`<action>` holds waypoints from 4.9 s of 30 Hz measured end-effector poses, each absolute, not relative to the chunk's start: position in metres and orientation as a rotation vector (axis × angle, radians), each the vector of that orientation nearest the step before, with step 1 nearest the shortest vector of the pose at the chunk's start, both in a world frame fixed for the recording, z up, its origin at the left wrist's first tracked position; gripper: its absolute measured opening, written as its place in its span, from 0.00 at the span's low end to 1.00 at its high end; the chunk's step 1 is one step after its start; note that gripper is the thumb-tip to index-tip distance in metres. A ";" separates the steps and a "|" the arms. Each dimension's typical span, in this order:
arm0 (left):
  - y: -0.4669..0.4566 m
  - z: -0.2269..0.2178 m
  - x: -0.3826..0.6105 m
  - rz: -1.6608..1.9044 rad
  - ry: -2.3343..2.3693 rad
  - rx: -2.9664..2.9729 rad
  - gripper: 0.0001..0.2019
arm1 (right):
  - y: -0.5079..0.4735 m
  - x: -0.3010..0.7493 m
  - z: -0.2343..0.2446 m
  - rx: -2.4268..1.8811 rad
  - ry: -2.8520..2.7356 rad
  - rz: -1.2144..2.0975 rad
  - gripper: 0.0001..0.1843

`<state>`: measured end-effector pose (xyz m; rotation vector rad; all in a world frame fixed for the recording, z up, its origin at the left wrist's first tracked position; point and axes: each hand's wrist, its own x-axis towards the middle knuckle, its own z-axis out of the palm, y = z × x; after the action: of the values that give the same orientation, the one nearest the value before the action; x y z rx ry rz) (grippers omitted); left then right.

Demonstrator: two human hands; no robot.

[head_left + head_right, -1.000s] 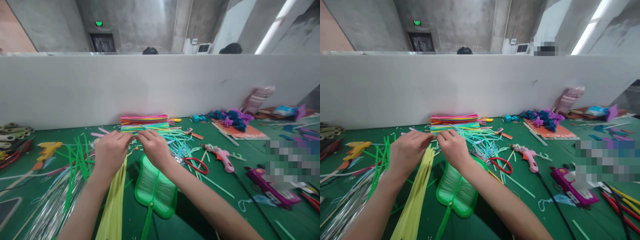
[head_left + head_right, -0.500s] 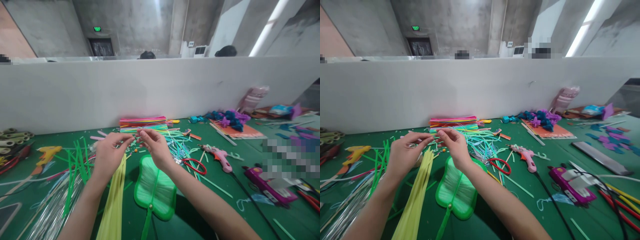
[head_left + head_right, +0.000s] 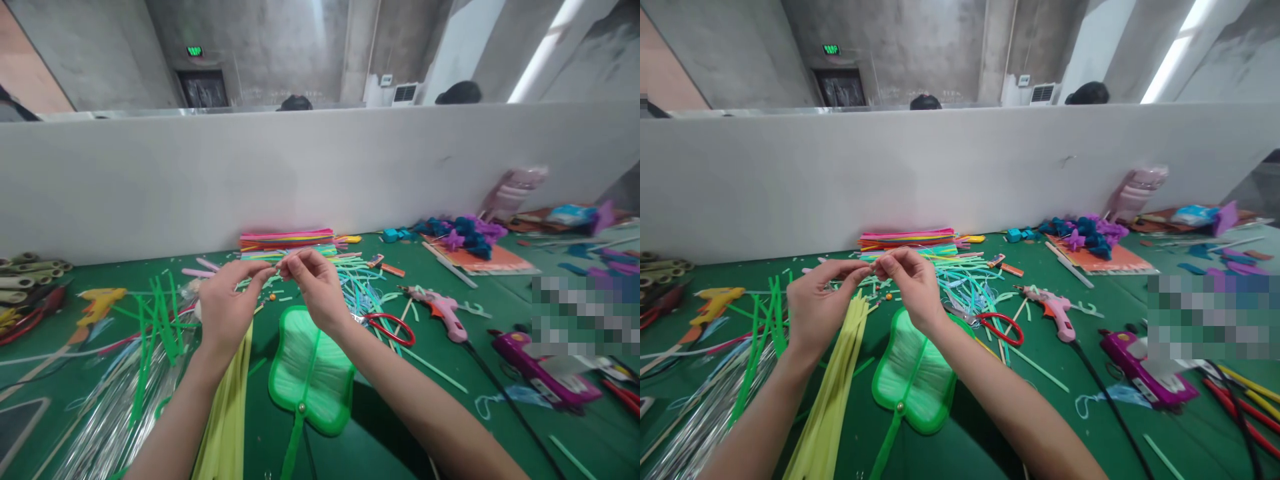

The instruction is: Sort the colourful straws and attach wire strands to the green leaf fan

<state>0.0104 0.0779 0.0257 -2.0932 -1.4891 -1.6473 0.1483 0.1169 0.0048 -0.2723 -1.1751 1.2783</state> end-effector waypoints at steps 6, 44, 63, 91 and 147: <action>0.078 0.027 0.006 -1.460 -1.300 -2.087 0.05 | 0.116 0.153 0.006 -0.279 -1.203 1.283 0.05; 0.087 0.014 0.008 -1.939 -1.665 -2.024 0.10 | 0.112 0.144 0.001 -0.396 -1.002 1.239 0.08; 0.088 0.016 0.014 -2.153 -1.909 -1.924 0.12 | 0.113 0.144 0.000 -0.407 -0.959 1.275 0.08; 0.089 0.022 -0.002 -2.436 -2.534 -2.546 0.13 | 0.140 0.182 0.013 -0.418 -1.119 1.378 0.10; 0.080 0.024 0.024 -2.316 -2.422 -2.570 0.17 | 0.129 0.201 0.042 -0.373 -0.707 1.523 0.19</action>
<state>0.0236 0.0795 0.0238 -2.5702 -2.4219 -2.3161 0.2009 0.1286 0.0418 -0.3726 -0.7068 1.5234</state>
